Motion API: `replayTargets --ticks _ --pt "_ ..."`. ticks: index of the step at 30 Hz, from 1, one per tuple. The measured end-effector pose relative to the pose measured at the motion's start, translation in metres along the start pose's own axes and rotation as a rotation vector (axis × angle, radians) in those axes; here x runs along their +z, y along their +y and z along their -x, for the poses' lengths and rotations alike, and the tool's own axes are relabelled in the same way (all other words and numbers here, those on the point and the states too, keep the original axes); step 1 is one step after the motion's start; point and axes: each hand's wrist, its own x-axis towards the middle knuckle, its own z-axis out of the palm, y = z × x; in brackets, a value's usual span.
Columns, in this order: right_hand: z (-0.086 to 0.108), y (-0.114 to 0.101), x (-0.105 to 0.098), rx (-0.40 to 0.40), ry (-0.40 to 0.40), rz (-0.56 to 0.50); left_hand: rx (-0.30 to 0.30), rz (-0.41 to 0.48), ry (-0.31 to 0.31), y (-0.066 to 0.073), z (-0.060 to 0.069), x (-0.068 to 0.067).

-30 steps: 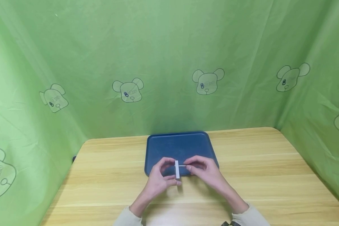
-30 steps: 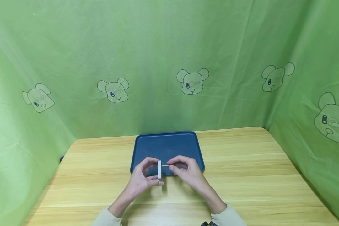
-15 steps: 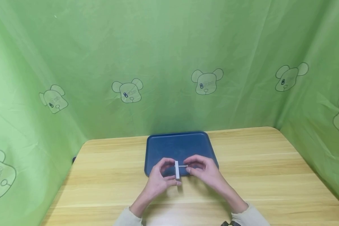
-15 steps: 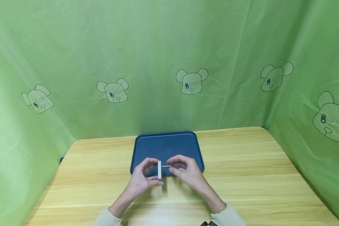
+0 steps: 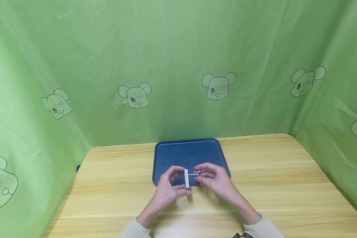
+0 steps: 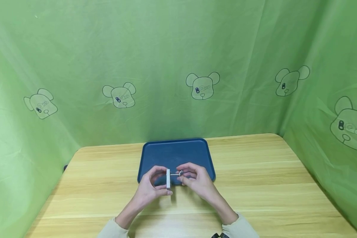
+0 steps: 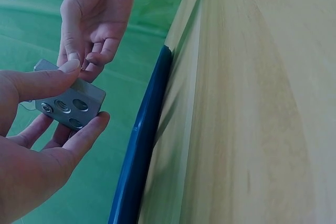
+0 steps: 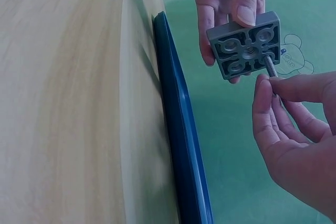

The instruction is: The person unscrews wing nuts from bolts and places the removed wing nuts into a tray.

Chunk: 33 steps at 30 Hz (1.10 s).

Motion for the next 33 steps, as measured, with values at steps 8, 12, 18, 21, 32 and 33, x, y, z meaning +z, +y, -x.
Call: replayTargets --ticks 8,12,18,21,32,33 --pt "-0.0002 0.0012 -0.0015 0.015 -0.029 -0.047 0.001 0.009 0.005 0.0008 -0.0001 0.0003" --pt "0.0000 0.0021 -0.0018 0.007 -0.040 -0.048 0.001 0.015 0.005 0.0005 -0.0001 0.0002" --pt "-0.0002 0.0017 -0.0023 -0.003 -0.038 -0.019 -0.003 0.008 0.008 0.0010 -0.0002 0.0005" --pt "-0.0012 0.0016 -0.0026 -0.010 -0.023 0.002 -0.001 0.006 0.004 0.0010 -0.0001 0.0006" --pt "-0.0011 0.0005 -0.0038 -0.019 -0.018 0.013 0.020 0.011 -0.003 0.0000 -0.0001 0.0008" --pt "-0.0010 0.0003 -0.0038 -0.020 -0.018 0.016 0.019 0.008 -0.002 0.0002 -0.0002 0.0008"
